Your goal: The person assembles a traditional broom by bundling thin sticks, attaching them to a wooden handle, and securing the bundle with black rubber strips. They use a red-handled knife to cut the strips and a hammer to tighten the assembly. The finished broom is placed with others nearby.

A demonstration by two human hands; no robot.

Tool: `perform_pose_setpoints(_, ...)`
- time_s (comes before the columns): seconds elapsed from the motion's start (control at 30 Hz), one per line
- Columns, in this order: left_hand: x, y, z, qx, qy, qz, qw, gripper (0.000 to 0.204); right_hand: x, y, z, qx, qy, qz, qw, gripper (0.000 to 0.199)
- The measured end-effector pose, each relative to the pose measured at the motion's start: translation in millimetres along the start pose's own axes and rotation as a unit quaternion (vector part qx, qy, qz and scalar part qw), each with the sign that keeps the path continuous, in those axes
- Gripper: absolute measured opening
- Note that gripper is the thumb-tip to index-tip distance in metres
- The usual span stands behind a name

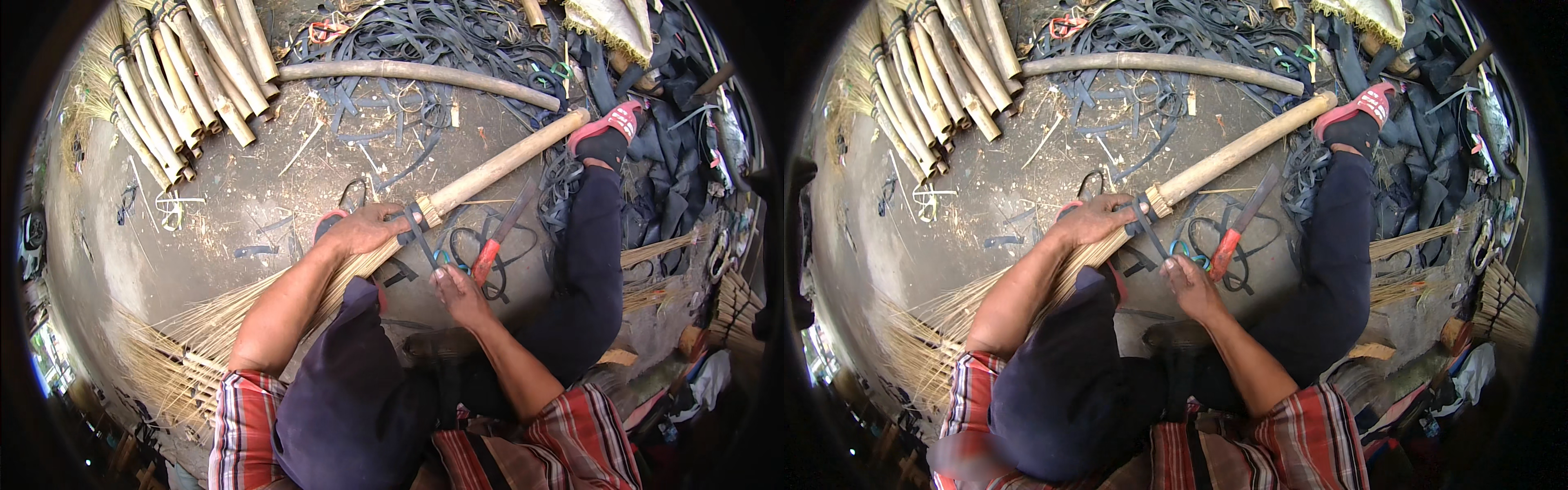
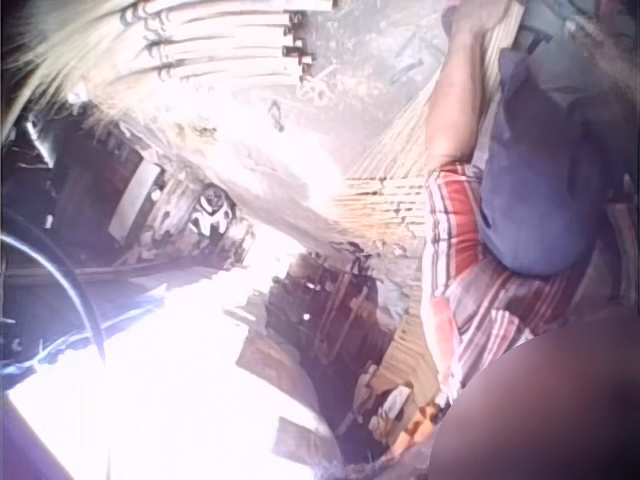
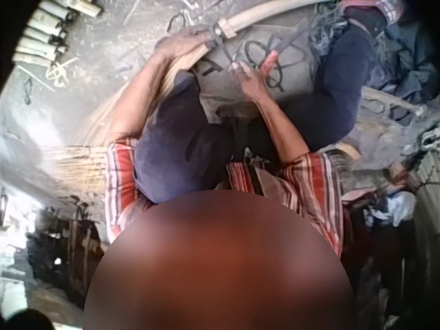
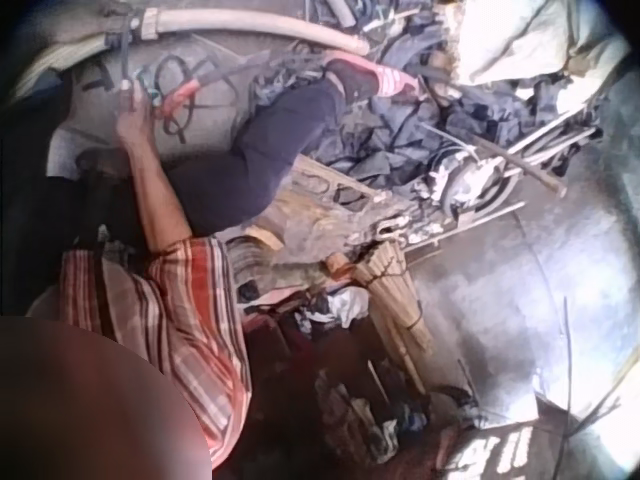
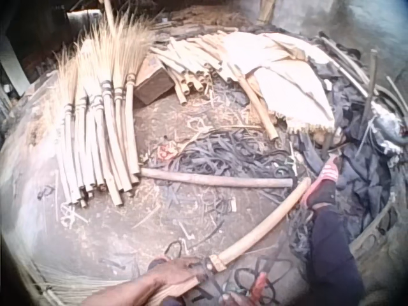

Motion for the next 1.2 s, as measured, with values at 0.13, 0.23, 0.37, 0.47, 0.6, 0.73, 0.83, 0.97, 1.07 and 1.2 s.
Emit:
perform_pose_setpoints(0.13, 6.0, 7.8, -12.8, 0.109, -0.065, -0.052, 0.991, 0.071, -42.6, 28.8, 10.4, 0.096, -0.027, -0.006, 0.995, 0.030)
perform_pose_setpoints(0.23, 17.0, 5.0, -46.5, 0.132, -0.207, -0.013, 0.969, 0.070, -54.9, -31.3, 11.1, 0.366, 0.080, 0.280, 0.884, 0.034)
perform_pose_setpoints(0.37, 27.0, 10.6, -53.9, 0.308, -0.252, 0.028, 0.917, 0.067, -76.5, -45.5, 12.9, 0.328, 0.006, 0.173, 0.929, 0.036)
perform_pose_setpoints(0.47, 19.5, 8.2, -21.8, 0.191, -0.127, -0.010, 0.973, 0.067, -90.8, -76.1, 5.2, 0.329, 0.012, 0.108, 0.938, 0.032)
perform_pose_setpoints(0.6, 21.9, 1.8, 23.5, -0.027, 0.113, 0.028, 0.993, 0.077, -86.4, -112.1, -5.2, 0.484, -0.091, 0.034, 0.870, 0.031)
perform_pose_setpoints(0.73, 29.5, 12.2, 21.6, -0.117, 0.187, 0.048, 0.974, 0.073, -83.3, -180.2, -22.3, 0.503, -0.053, 0.211, 0.836, 0.032)
perform_pose_setpoints(0.83, 30.5, 18.0, 18.7, -0.151, 0.191, 0.055, 0.968, 0.067, -94.6, -197.3, -49.4, 0.561, -0.085, 0.283, 0.773, 0.037)
perform_pose_setpoints(0.97, 31.2, 17.9, 20.7, -0.148, 0.182, 0.056, 0.970, 0.067, -112.5, -191.5, -70.5, 0.660, -0.143, 0.286, 0.680, 0.029)
perform_pose_setpoints(1.07, 30.0, 16.6, 19.5, -0.140, 0.180, 0.050, 0.972, 0.066, -111.0, -191.8, -80.0, 0.704, -0.133, 0.320, 0.620, 0.019)
perform_pose_setpoints(1.2, 29.2, 11.8, 17.5, -0.164, 0.194, 0.061, 0.965, 0.067, -113.6, -181.9, -76.6, 0.680, -0.140, 0.250, 0.675, 0.019)
Point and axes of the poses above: each hand's wrist, its own x-axis away from the middle knuckle, its own z-axis out of the back of the hand, y = z × x, the point moved 10 cm from there along -x, towards the middle knuckle, and after that the axes turned 5 degrees about -x, right-handed, at the moved point
